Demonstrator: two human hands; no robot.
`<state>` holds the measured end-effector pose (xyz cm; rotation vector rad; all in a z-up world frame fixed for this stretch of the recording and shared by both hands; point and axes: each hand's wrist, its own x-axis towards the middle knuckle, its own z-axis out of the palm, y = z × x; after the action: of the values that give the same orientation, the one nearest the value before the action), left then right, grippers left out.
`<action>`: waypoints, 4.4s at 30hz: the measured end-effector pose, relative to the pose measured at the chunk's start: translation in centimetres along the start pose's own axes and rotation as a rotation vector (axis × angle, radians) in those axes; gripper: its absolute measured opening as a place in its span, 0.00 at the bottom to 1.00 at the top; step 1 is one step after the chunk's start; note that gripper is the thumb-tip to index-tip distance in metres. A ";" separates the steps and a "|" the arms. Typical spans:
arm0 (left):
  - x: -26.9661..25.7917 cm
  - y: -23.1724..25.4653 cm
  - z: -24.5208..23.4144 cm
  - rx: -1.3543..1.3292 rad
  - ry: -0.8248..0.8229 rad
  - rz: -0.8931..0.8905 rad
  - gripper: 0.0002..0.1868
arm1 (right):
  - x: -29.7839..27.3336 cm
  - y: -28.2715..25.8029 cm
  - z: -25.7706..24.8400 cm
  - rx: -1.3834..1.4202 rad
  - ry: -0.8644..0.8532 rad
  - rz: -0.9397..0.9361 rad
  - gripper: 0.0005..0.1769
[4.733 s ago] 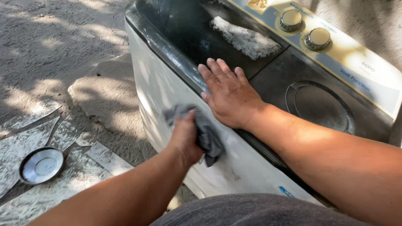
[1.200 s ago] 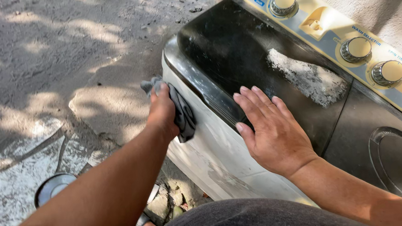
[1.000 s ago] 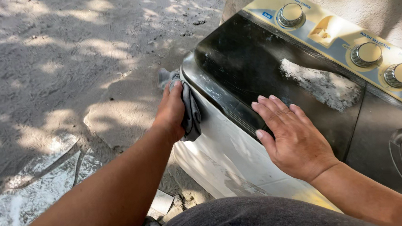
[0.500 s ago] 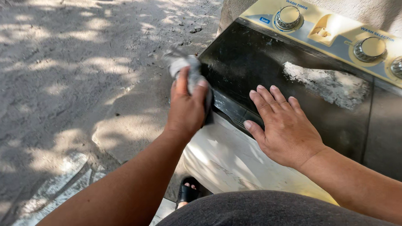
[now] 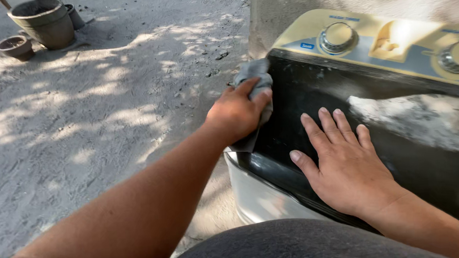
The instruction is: The person cleans a washing machine by wiping the exterior, the control panel, the lids, and the interior tub with a cloth.
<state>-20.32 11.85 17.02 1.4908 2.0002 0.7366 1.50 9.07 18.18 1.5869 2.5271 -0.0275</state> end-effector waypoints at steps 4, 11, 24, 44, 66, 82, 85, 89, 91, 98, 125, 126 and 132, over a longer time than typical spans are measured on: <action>4.3 -2.7 -1.5 -0.746 -0.261 -0.203 0.35 | 3.7 -1.9 -0.6 0.004 0.012 0.010 0.47; 7.9 -6.6 0.6 -1.103 -0.454 -0.290 0.34 | 7.1 -3.4 -1.0 0.224 0.196 -0.138 0.48; 17.1 -18.7 5.1 -1.867 -1.404 -0.323 0.62 | 20.0 -16.3 -1.6 -0.605 -0.430 -0.332 0.30; 23.4 -28.3 -6.4 -0.878 -1.264 -0.549 0.53 | 23.5 -21.6 6.6 -0.518 -1.211 -0.201 0.22; 27.7 -22.5 -3.3 -0.399 -1.339 -0.394 0.50 | 29.1 -17.4 11.8 -0.419 -0.700 0.270 0.21; 35.1 -16.1 0.0 -0.033 -1.548 -0.301 0.50 | 32.3 -18.6 18.3 2.417 1.017 1.722 0.23; 39.3 -15.6 0.2 0.048 -1.628 -0.222 0.50 | 35.4 -16.3 18.9 2.576 1.656 1.492 0.26; 44.0 -13.8 0.4 0.149 -1.661 -0.100 0.50 | 38.2 -14.4 15.8 2.453 1.997 1.014 0.25; 45.5 -12.9 0.1 0.170 -1.682 -0.058 0.50 | 39.0 -14.7 13.4 2.324 2.086 0.940 0.24; 46.9 -9.5 0.6 0.248 -1.762 0.122 0.49 | 39.4 -12.5 17.1 2.342 2.516 0.940 0.25; 33.5 -5.9 3.6 0.610 -1.942 0.456 0.47 | 24.8 -22.0 18.9 1.457 3.180 1.279 0.20; 33.2 -6.0 3.5 0.609 -1.937 0.447 0.47 | 24.6 -21.7 18.8 1.484 3.183 1.378 0.18; 32.3 -5.6 3.9 0.615 -1.963 0.483 0.45 | 24.3 -24.0 14.8 1.074 3.166 1.329 0.19</action>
<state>-29.40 42.03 7.28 1.6844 0.2573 -1.0643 -28.53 18.85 -1.54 -0.4455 0.6575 -0.4967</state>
